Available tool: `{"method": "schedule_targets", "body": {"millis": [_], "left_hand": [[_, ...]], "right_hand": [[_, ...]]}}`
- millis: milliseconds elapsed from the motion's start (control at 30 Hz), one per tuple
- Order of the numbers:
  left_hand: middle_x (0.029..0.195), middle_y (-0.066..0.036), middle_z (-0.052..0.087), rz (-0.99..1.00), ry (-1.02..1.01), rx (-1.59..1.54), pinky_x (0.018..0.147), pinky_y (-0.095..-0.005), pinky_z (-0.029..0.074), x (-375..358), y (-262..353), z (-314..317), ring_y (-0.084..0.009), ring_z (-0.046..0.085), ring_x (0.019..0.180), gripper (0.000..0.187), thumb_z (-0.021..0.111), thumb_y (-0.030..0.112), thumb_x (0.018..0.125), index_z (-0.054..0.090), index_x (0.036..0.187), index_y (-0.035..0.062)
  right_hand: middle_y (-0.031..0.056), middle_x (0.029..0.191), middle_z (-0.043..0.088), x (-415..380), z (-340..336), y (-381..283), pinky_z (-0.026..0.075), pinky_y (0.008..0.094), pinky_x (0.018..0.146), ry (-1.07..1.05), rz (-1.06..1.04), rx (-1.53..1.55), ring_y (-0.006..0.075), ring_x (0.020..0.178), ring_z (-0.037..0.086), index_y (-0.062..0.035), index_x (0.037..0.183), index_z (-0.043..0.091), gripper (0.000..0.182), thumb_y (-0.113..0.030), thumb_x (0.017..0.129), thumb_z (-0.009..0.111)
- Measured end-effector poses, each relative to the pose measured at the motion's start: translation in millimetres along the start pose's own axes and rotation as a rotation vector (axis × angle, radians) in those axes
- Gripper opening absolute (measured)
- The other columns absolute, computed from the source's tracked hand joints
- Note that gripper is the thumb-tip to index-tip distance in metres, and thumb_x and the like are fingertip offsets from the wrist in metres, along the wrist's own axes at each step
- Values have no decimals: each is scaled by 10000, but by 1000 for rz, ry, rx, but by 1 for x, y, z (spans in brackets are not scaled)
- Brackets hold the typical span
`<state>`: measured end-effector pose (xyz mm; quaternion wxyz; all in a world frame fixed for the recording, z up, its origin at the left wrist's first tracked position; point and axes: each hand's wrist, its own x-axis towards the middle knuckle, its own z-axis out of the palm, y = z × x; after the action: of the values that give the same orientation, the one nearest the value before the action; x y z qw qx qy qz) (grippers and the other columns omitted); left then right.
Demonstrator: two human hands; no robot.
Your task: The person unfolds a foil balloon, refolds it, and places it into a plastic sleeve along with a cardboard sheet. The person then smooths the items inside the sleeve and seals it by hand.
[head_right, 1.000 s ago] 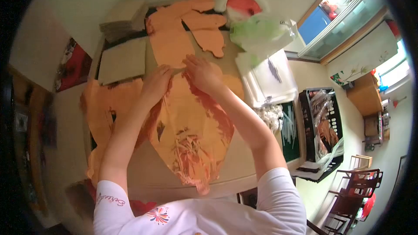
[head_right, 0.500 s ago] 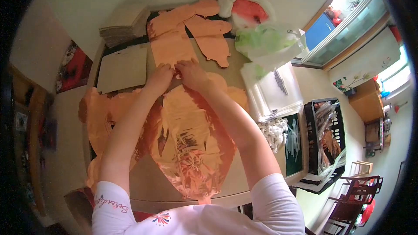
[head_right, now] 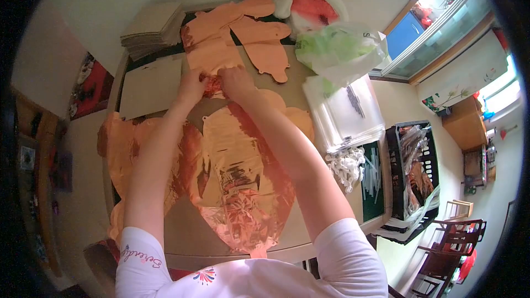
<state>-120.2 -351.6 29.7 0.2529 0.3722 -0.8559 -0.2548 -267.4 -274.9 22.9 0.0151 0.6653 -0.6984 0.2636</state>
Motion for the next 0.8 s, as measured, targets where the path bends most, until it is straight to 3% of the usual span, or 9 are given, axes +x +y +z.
{"method": "schedule_targets", "body": {"millis": [33, 133, 167, 233, 367, 433, 567, 667, 800], "left_hand": [[1064, -206, 599, 27, 42, 82, 810, -405, 478, -4, 4, 2, -344, 599, 971, 225, 670, 81, 817, 601, 1017, 6], [1180, -203, 552, 154, 259, 213, 884, -426, 455, -15, 5, 11, -349, 549, 1078, 301, 679, 86, 815, 573, 1089, 18], [1203, -200, 535, 205, 348, 236, 908, -433, 447, -17, 4, 14, -351, 530, 1112, 318, 679, 86, 816, 563, 1104, 20], [1151, -195, 553, 195, 116, 258, 924, -437, 446, -23, 27, -9, -355, 526, 1109, 275, 668, 91, 821, 582, 1071, 16], [1043, -139, 595, 506, -57, 371, 851, -420, 490, -37, 5, 5, -311, 529, 1060, 222, 645, 104, 806, 633, 1005, 6], [1015, -155, 612, 393, -135, 413, 826, -426, 491, -32, 4, 8, -326, 552, 1014, 191, 626, 134, 825, 649, 961, 2], [970, -180, 642, 122, -155, 302, 773, -431, 486, -16, 12, 3, -352, 610, 918, 177, 603, 147, 877, 645, 904, -23], [858, -211, 648, 4, -14, -52, 741, -433, 492, -10, 5, 5, -379, 621, 811, 155, 604, 126, 855, 658, 850, -19], [843, -209, 643, -53, 39, -94, 732, -431, 484, 3, -8, 13, -374, 617, 817, 148, 618, 128, 853, 648, 846, -16]], "right_hand": [[227, 714, 635, 2, 1, 0, 507, 440, 706, 54, 6, -19, 370, 730, 644, -56, 803, 667, 184, -186, 855, 547], [231, 777, 642, 14, 1, 1, 505, 461, 668, 403, 360, 297, 393, 761, 629, -38, 875, 648, 205, -197, 900, 520], [229, 796, 645, 16, 0, 1, 503, 466, 676, 440, 340, 332, 400, 769, 626, -37, 908, 639, 207, -203, 909, 516], [224, 834, 649, 16, -9, -2, 499, 476, 693, 506, 302, 400, 413, 785, 619, -34, 976, 623, 221, -215, 927, 506], [227, 874, 649, 4, -7, 0, 498, 480, 713, 166, 86, 278, 410, 813, 623, -43, 1054, 598, 229, -210, 921, 516], [227, 878, 652, 2, -5, 5, 500, 475, 721, -41, 79, 239, 407, 825, 626, -47, 1074, 600, 236, -204, 917, 521], [230, 893, 655, -3, -1, 9, 499, 477, 735, -47, 52, 305, 404, 843, 629, -49, 1067, 627, 238, -198, 910, 528], [235, 881, 654, -3, 8, 18, 496, 482, 736, -1, -2, 342, 406, 842, 630, -44, 1038, 647, 228, -190, 903, 536], [237, 847, 652, -1, 5, 17, 498, 477, 730, -20, 13, 338, 405, 819, 632, -40, 1016, 658, 220, -187, 889, 553]]}}
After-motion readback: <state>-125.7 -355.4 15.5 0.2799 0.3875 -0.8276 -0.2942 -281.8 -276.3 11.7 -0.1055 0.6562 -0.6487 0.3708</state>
